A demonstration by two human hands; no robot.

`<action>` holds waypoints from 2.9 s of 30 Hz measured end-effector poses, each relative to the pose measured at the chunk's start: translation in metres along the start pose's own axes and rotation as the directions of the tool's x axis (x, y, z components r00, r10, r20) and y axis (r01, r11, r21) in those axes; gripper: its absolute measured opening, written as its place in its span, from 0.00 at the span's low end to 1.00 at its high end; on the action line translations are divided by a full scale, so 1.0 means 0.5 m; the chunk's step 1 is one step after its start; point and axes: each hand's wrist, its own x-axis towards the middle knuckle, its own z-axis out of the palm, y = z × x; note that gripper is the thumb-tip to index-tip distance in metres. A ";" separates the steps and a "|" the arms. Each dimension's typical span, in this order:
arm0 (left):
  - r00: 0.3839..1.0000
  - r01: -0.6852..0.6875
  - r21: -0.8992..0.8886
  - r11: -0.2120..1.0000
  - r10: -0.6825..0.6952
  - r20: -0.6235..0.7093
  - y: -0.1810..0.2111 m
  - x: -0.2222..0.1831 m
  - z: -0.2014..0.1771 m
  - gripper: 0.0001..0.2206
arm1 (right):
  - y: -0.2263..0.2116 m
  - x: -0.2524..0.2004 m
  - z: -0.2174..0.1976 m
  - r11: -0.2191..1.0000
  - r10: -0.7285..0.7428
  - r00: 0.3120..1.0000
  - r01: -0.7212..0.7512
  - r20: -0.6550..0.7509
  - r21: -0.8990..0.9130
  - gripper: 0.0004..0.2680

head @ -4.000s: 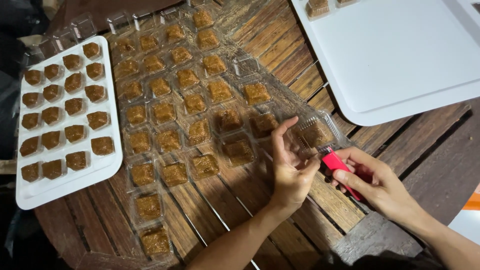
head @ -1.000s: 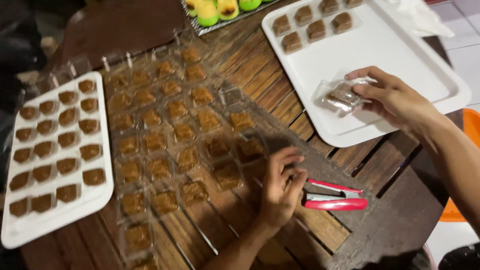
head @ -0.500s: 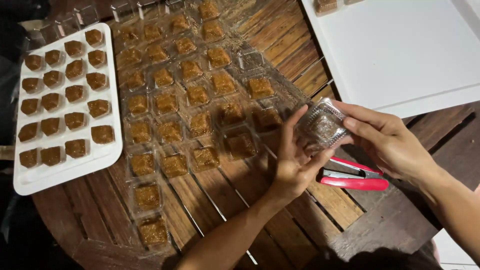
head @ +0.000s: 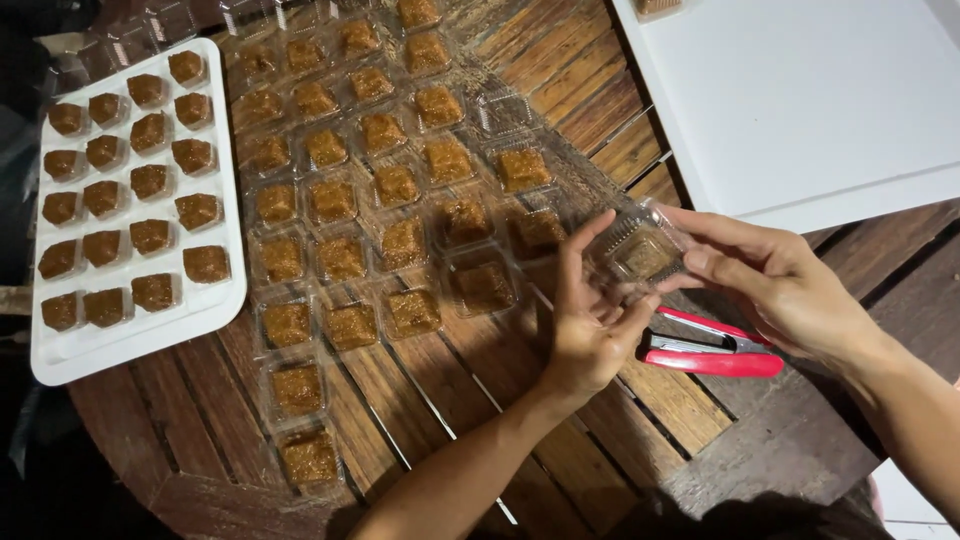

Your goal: Sealing small plastic food containers by closing the lids and using a stapler to secure them.

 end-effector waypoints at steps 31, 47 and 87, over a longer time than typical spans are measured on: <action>0.994 -0.107 0.101 0.989 0.109 -0.013 -0.024 0.004 -0.027 0.36 | 0.130 -0.099 -0.115 0.050 -0.613 0.705 0.485 0.356 -0.873 0.26; 0.999 0.042 -0.024 0.999 -0.043 -0.010 0.001 -0.013 0.008 0.36 | 0.125 -0.114 -0.112 0.770 -0.105 0.989 0.148 0.106 -0.620 0.25; 0.994 0.107 -0.040 0.993 -0.108 -0.023 -0.023 0.001 -0.008 0.33 | 0.149 -0.077 -0.131 0.796 -0.204 0.912 -0.057 0.356 0.602 0.17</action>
